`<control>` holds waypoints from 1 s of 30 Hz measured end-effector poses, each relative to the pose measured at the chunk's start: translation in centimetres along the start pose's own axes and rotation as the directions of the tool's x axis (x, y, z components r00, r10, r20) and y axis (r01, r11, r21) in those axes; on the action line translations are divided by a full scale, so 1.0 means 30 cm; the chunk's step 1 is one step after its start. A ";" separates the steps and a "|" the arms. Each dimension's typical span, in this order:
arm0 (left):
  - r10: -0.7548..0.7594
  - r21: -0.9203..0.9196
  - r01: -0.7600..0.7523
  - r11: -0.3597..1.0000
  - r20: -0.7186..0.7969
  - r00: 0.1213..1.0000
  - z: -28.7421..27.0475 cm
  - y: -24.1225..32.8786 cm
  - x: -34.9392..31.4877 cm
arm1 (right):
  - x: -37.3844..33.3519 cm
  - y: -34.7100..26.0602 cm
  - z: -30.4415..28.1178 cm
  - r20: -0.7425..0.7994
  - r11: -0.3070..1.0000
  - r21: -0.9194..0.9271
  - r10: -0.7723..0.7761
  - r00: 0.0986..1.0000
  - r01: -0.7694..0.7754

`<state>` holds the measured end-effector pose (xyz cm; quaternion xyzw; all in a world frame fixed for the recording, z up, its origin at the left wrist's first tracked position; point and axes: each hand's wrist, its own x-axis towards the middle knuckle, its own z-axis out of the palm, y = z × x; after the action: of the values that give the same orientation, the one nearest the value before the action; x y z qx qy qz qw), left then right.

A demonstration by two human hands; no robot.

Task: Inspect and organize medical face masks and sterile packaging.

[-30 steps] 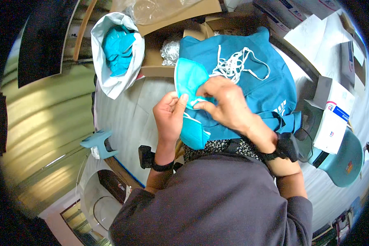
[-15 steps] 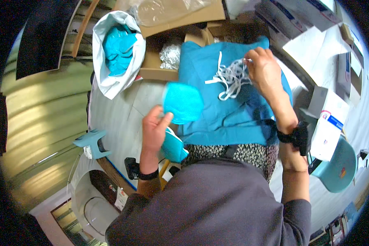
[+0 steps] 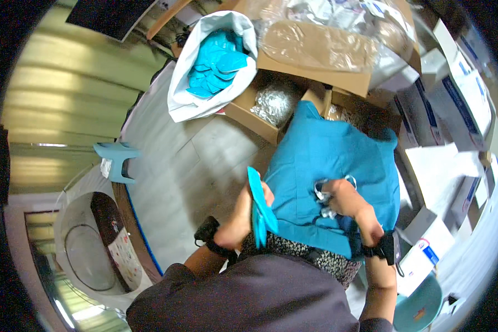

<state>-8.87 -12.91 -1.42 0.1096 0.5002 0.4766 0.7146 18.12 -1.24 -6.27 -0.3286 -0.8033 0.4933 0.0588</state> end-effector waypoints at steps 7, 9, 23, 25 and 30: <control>0.302 0.486 -0.180 0.855 -0.183 0.936 0.021 -0.203 -0.126 | 0.217 -0.255 -0.203 -0.181 0.998 0.006 0.059 0.982 -0.059; 0.274 0.477 -0.243 0.844 0.006 0.962 -0.019 -0.176 -0.174 | 0.364 -0.335 -0.206 -0.322 0.999 -0.045 -0.024 0.946 0.010; -0.016 0.152 0.048 0.987 -0.208 0.978 -0.181 -0.003 -0.057 | 0.372 -0.213 -0.139 -0.402 0.963 0.235 -0.027 0.915 0.131; 0.017 -0.001 -0.018 1.000 -0.224 0.974 -0.193 0.084 0.043 | 0.252 -0.132 -0.110 -0.403 0.968 0.251 0.130 0.906 -0.027; 0.368 0.030 -0.369 0.929 -0.189 0.911 -0.320 0.419 0.402 | 0.021 -0.046 -0.036 -0.471 0.910 0.398 0.312 0.825 -0.117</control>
<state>-23.36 0.10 -5.38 0.1533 0.5353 0.6127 0.5609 17.42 -0.48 -4.71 -0.5240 -0.6120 0.5238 0.2767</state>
